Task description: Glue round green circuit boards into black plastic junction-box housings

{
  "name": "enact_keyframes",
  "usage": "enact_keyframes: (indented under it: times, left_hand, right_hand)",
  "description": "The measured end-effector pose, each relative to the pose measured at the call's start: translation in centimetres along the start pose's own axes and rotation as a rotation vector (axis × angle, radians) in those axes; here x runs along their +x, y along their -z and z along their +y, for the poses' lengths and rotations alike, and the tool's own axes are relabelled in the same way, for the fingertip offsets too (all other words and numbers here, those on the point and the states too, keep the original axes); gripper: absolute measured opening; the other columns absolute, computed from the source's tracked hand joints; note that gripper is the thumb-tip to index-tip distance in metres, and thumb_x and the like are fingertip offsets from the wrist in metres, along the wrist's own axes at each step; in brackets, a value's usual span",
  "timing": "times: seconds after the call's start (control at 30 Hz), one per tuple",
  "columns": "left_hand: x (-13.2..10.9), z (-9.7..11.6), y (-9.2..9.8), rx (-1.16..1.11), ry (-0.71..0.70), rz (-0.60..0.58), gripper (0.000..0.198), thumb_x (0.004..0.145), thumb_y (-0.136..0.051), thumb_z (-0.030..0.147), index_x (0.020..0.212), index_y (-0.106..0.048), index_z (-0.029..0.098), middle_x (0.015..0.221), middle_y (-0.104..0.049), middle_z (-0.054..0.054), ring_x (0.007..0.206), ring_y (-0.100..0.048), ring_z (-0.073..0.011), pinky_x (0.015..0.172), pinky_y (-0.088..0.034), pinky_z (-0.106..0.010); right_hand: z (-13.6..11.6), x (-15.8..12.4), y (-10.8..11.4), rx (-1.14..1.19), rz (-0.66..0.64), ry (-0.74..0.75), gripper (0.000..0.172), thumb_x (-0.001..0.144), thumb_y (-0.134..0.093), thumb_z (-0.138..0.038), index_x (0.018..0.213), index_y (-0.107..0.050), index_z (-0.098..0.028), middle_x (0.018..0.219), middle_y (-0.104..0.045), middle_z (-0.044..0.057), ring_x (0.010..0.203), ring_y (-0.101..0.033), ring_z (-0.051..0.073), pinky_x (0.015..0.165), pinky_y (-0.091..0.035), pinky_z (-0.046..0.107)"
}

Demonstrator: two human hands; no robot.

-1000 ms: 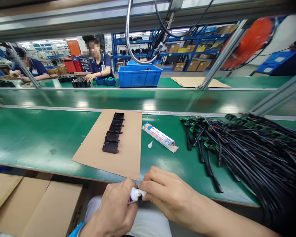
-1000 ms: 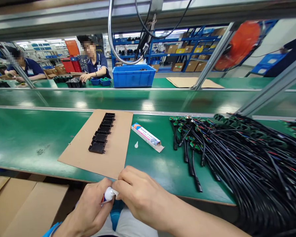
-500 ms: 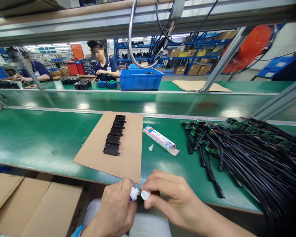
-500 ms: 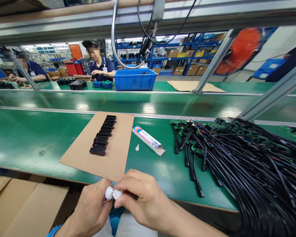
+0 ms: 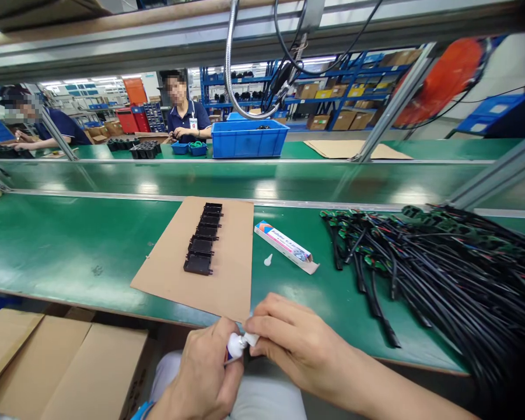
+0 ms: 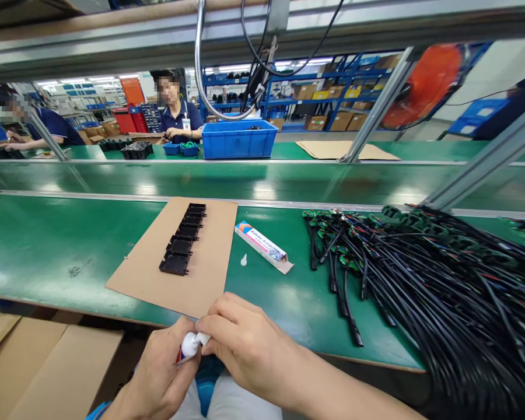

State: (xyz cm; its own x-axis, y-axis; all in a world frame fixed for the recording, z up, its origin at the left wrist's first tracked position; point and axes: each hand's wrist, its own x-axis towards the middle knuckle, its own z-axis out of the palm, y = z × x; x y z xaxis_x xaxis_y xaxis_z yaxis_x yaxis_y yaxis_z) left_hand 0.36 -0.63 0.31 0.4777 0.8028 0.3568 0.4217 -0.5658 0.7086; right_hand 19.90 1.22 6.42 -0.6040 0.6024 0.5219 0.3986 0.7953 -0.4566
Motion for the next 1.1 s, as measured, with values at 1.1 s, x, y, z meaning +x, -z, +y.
enact_keyframes:
  times: [1.1]
  left_hand:
    - [0.6, 0.8, 1.6, -0.352, 0.299, -0.229, 0.008, 0.076, -0.049, 0.013, 0.081, -0.05, 0.019, 0.073, -0.051, 0.004, 0.066, -0.042, -0.0116, 0.061, -0.029, -0.024]
  right_hand:
    - [2.7, 0.0, -0.7, 0.247, 0.121, 0.185, 0.012, 0.083, -0.068, -0.018, 0.094, -0.066, -0.013, 0.077, -0.062, 0.005, 0.071, -0.054, 0.011, 0.062, -0.046, 0.023]
